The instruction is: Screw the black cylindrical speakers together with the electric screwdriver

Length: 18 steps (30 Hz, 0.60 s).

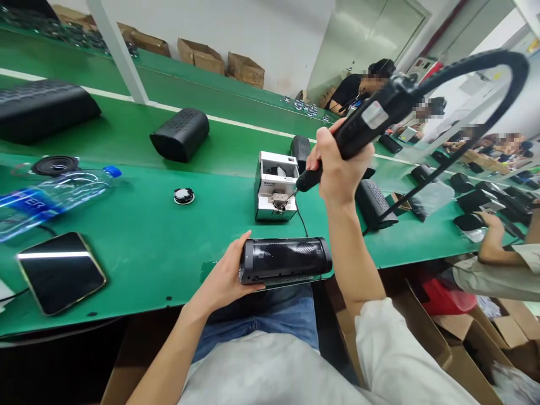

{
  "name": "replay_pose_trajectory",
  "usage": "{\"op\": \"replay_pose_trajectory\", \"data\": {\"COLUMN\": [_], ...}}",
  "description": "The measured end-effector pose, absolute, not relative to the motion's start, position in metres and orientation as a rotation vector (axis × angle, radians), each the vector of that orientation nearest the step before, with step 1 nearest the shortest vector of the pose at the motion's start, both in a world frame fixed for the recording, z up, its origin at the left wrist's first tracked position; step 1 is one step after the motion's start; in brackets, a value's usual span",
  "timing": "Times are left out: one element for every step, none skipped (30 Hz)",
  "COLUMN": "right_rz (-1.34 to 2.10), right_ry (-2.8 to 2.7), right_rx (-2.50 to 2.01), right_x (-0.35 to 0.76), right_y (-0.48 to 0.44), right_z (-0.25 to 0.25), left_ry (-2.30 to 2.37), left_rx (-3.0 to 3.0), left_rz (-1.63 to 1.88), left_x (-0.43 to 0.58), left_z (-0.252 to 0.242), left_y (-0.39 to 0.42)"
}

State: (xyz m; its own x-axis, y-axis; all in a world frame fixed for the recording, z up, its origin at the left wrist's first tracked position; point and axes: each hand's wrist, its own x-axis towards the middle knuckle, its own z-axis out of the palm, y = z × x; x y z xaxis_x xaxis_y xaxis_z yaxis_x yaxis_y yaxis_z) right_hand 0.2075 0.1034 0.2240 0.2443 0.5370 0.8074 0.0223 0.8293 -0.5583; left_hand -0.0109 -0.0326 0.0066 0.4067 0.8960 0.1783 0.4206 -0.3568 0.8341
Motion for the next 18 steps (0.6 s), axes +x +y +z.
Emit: {"op": "replay_pose_trajectory", "data": {"right_rz": [0.366, 0.356, 0.342, 0.329, 0.320, 0.315, 0.316, 0.323, 0.334, 0.348, 0.367, 0.390, 0.413, 0.432, 0.442, 0.438, 0.427, 0.409], "right_ry": [-1.299, -1.307, -1.315, -1.323, -1.328, -1.329, -1.330, -1.330, -1.331, -1.334, -1.340, -1.346, -1.348, -1.348, -1.346, -1.339, -1.333, -1.321], "right_rx": [-0.517, -0.521, -0.536, -0.554, -0.571, -0.582, -0.587, -0.587, -0.588, -0.594, -0.607, -0.623, -0.640, -0.655, -0.666, -0.668, -0.665, -0.648], "right_x": [0.205, 0.204, 0.203, 0.203, 0.202, 0.203, 0.203, 0.204, 0.204, 0.205, 0.205, 0.206, 0.206, 0.207, 0.208, 0.209, 0.211, 0.214], "right_y": [0.112, 0.119, 0.125, 0.130, 0.134, 0.138, 0.142, 0.145, 0.148, 0.151, 0.153, 0.153, 0.152, 0.149, 0.143, 0.135, 0.123, 0.108], "right_z": [0.219, 0.215, 0.212, 0.209, 0.208, 0.207, 0.207, 0.206, 0.205, 0.203, 0.201, 0.199, 0.197, 0.196, 0.197, 0.199, 0.203, 0.210], "left_ry": [1.117, 1.113, 1.109, 1.107, 1.106, 1.105, 1.103, 1.103, 1.103, 1.105, 1.108, 1.112, 1.115, 1.117, 1.118, 1.119, 1.120, 1.119], "left_rx": [1.945, 1.945, 1.945, 1.946, 1.946, 1.945, 1.945, 1.944, 1.944, 1.946, 1.950, 1.956, 1.962, 1.969, 1.975, 1.981, 1.987, 1.991], "left_rz": [0.844, 0.847, 0.849, 0.847, 0.842, 0.838, 0.833, 0.830, 0.830, 0.833, 0.838, 0.841, 0.844, 0.846, 0.847, 0.849, 0.852, 0.855], "left_x": [-0.011, -0.011, -0.011, -0.011, -0.011, -0.011, -0.012, -0.012, -0.012, -0.012, -0.012, -0.012, -0.012, -0.012, -0.012, -0.012, -0.012, -0.012], "left_z": [0.006, 0.006, 0.007, 0.007, 0.008, 0.008, 0.008, 0.009, 0.009, 0.008, 0.008, 0.007, 0.007, 0.006, 0.006, 0.005, 0.005, 0.004], "left_y": [-0.032, -0.032, -0.032, -0.031, -0.031, -0.031, -0.031, -0.031, -0.031, -0.031, -0.031, -0.031, -0.031, -0.031, -0.030, -0.030, -0.029, -0.029]}}
